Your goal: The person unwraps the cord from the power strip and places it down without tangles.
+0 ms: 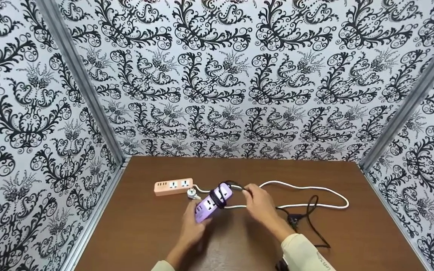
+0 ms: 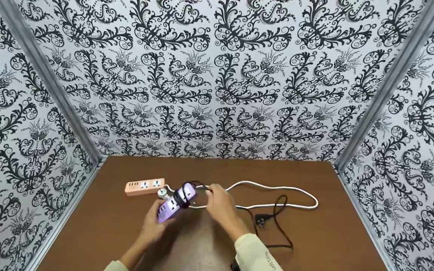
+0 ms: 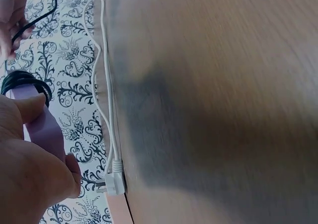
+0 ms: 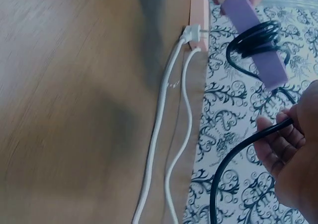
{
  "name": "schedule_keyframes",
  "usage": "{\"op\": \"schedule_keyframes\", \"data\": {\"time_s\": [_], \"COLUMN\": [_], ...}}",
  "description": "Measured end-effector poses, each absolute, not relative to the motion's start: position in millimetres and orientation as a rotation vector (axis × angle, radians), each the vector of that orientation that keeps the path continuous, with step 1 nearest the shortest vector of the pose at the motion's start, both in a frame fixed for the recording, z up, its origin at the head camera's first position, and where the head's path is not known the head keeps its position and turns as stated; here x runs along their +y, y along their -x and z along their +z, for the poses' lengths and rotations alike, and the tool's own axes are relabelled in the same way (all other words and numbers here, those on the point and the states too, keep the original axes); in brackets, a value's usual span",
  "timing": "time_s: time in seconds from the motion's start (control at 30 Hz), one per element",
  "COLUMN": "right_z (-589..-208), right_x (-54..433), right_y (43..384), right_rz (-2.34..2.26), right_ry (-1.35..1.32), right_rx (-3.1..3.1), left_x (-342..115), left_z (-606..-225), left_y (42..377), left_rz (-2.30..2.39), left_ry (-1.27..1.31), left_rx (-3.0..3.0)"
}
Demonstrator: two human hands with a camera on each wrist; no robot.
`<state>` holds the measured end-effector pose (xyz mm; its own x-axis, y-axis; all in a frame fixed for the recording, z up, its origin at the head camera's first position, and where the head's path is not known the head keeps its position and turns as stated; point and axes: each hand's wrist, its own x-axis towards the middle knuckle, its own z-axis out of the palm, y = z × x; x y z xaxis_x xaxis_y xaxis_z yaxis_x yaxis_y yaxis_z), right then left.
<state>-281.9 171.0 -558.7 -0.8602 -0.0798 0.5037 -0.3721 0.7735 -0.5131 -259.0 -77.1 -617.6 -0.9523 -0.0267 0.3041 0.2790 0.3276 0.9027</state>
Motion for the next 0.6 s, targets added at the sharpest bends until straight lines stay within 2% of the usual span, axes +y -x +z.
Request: {"op": "schedule_keyframes", "data": {"time_s": [0.23, 0.6], "right_z": [-576.2, -607.0], "right_x": [195.7, 250.4], "right_y": [279.3, 268.5], "right_rz": [0.848, 0.778], "right_ry": [-0.343, -0.608], "right_rx": [-2.567, -2.829], "left_x": [-85.9, -102.0], "left_z": [-617.5, -617.0], "left_y": [266.5, 276.7], "left_rz": [-1.723, -1.605], "left_ry": [0.064, -0.071], "left_rx": [-2.238, -2.218]}}
